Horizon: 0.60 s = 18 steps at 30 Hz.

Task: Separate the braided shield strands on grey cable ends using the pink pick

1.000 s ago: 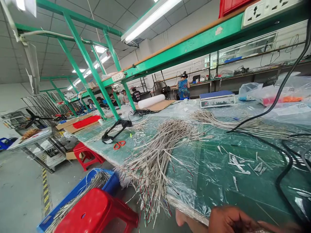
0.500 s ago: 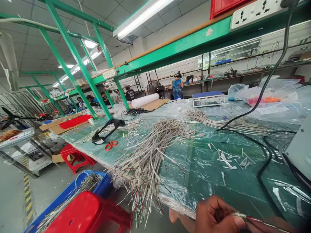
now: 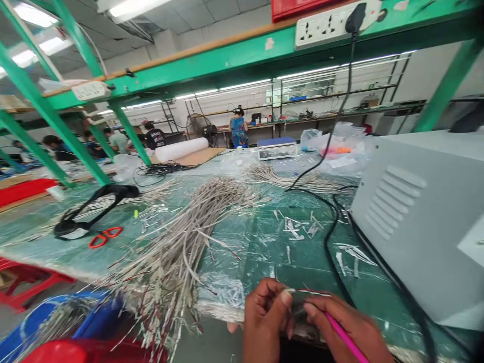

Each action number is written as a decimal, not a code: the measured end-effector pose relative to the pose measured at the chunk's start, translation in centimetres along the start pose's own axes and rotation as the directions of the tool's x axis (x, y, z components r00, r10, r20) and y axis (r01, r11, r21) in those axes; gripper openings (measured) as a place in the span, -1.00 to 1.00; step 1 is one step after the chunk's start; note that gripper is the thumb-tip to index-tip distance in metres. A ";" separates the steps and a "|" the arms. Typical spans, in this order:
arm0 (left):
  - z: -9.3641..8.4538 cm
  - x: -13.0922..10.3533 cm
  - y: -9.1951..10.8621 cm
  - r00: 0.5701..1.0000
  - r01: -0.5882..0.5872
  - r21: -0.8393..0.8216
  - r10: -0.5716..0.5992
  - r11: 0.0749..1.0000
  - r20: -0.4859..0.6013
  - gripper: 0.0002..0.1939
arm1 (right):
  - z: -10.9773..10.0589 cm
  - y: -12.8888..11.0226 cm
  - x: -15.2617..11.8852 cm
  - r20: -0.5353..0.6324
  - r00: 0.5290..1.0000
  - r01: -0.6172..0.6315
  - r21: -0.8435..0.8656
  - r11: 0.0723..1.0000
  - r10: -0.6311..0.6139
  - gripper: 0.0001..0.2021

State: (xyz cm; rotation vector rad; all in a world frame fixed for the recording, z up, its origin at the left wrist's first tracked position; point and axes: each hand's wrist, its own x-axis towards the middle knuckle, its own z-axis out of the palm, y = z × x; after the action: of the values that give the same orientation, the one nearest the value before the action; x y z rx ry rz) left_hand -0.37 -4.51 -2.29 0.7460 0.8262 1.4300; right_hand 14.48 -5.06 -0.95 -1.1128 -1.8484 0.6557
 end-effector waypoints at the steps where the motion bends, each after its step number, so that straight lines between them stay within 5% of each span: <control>1: 0.0 0.0 0.1 1.000 0.004 -0.002 -0.004 1.000 -0.003 -0.68 | -0.2 -0.4 0.1 0.024 0.999 -0.030 0.024 0.999 0.030 -0.77; 11: 0.0 -0.1 0.6 1.000 0.007 0.020 -0.007 1.000 -0.018 -0.72 | 0.3 -0.2 -0.8 -0.078 0.969 -0.233 0.016 0.972 0.234 -0.71; 18: 0.0 -0.1 0.6 1.000 0.008 0.002 -0.008 1.000 -0.016 -0.72 | 0.6 0.1 -0.7 -0.036 0.994 -0.099 0.061 0.993 0.101 -0.74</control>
State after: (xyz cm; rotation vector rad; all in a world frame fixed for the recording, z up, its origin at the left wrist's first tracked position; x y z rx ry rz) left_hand -0.63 -4.62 -1.78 0.7331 0.8423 1.4292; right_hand 14.15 -5.68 -1.61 -1.1773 -1.7377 0.7363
